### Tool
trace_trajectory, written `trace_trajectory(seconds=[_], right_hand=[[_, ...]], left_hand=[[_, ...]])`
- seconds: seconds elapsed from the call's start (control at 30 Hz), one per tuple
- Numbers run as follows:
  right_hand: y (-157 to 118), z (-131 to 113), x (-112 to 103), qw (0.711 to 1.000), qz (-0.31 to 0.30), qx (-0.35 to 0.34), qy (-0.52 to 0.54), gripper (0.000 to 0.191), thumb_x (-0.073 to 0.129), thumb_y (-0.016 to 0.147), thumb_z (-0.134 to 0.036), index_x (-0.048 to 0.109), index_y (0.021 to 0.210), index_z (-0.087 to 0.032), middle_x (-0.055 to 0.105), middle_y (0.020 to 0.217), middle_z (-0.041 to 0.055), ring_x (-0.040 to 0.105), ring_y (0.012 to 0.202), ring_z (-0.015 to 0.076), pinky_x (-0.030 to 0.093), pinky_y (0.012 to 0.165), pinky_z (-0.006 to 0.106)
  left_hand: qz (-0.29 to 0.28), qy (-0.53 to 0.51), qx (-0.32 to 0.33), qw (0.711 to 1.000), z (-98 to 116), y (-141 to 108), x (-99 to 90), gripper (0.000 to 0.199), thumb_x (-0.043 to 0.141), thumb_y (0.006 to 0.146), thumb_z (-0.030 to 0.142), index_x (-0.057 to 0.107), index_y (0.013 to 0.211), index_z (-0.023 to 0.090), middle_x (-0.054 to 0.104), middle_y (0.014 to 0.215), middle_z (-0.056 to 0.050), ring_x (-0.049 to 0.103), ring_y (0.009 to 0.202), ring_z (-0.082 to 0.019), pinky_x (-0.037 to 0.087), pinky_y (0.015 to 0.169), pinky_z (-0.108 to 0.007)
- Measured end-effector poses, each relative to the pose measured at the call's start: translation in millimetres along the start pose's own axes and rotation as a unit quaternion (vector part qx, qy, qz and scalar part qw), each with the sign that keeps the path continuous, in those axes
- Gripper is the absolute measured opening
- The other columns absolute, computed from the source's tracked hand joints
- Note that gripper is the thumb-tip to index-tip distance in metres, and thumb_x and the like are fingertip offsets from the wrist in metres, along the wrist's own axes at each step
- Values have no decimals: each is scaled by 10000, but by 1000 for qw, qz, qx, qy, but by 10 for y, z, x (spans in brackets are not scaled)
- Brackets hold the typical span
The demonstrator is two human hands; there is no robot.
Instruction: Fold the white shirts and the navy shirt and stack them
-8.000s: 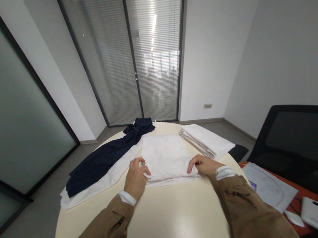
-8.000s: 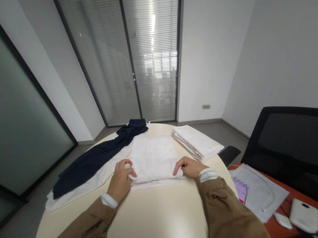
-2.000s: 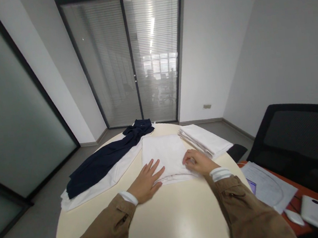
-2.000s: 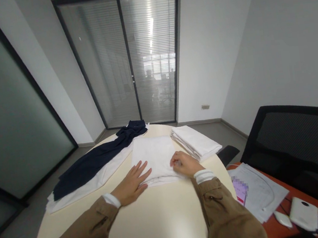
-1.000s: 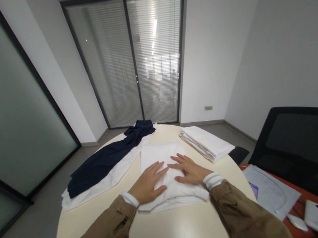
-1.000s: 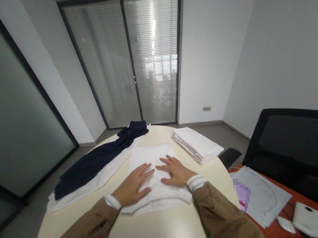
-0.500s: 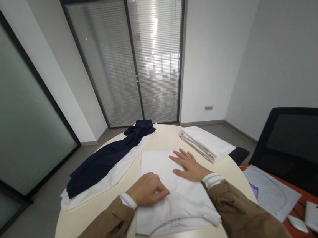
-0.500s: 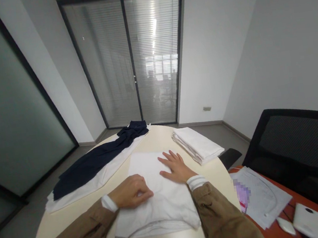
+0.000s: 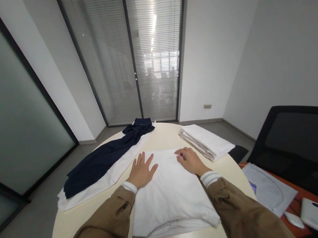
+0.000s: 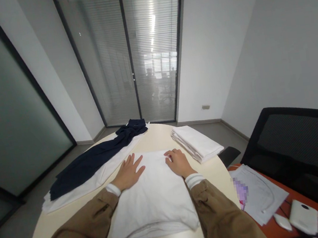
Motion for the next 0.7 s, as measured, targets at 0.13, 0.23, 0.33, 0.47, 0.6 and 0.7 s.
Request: trace_trajectory(seconds=[0.13,0.23,0.33,0.47,0.6,0.7], right_hand=[[67,57,-7,994,31,71,-79,196,533,874,-248,700,874,-145,678,943,133,594,959,257,430,867,359],[57,-65,-96,995,62,-5,-74,244,535,895,-277,707,1024,-161,639,1234,153,514,1221,302,358,1039,435],[-7,-267,-91,987,-29,-155,-15,442,496,951,-385,570,1368,-258,462,1512,76,346,1421,272,238,1160,469],[-70,-321,49,973,-188,-135,13,621,394,966,-611,351,1530,-355,313,1607,39,241,1490,279,139,1194,540],[-61,-143,122,984,-173,27,-22,747,366,898,-758,371,1524,-350,142,1657,65,54,1519,359,85,1181,593],[-79,-13,132,985,-128,112,-34,845,420,859,-782,340,1545,-294,166,1647,124,51,1512,392,98,1176,593]], left_hand=[[41,16,-27,999,-51,18,-24,695,379,964,621,373,1532,220,187,1627,-199,98,1493,-442,190,1144,-634],[71,35,81,994,34,-31,-91,598,414,989,511,378,1527,253,134,1653,-129,28,1517,-376,149,1178,-606],[7,42,223,974,174,-118,-122,566,417,1000,446,305,1545,344,167,1656,-44,94,1525,-302,166,1200,-554],[-41,45,199,978,217,-139,-129,555,354,1007,526,302,1540,379,240,1637,-23,150,1514,-318,161,1193,-583],[-18,50,91,994,137,-102,-94,527,258,1032,497,352,1529,349,232,1639,-57,148,1511,-340,179,1186,-573],[35,70,-9,997,54,-111,-80,543,315,1020,453,361,1534,283,253,1627,-121,179,1499,-373,203,1173,-565]])
Point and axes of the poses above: each hand's wrist, its own y-axis towards the middle knuckle, its own x-axis out of the palm, z = x × y, the point moved 3 cm from there along y, towards the middle knuckle
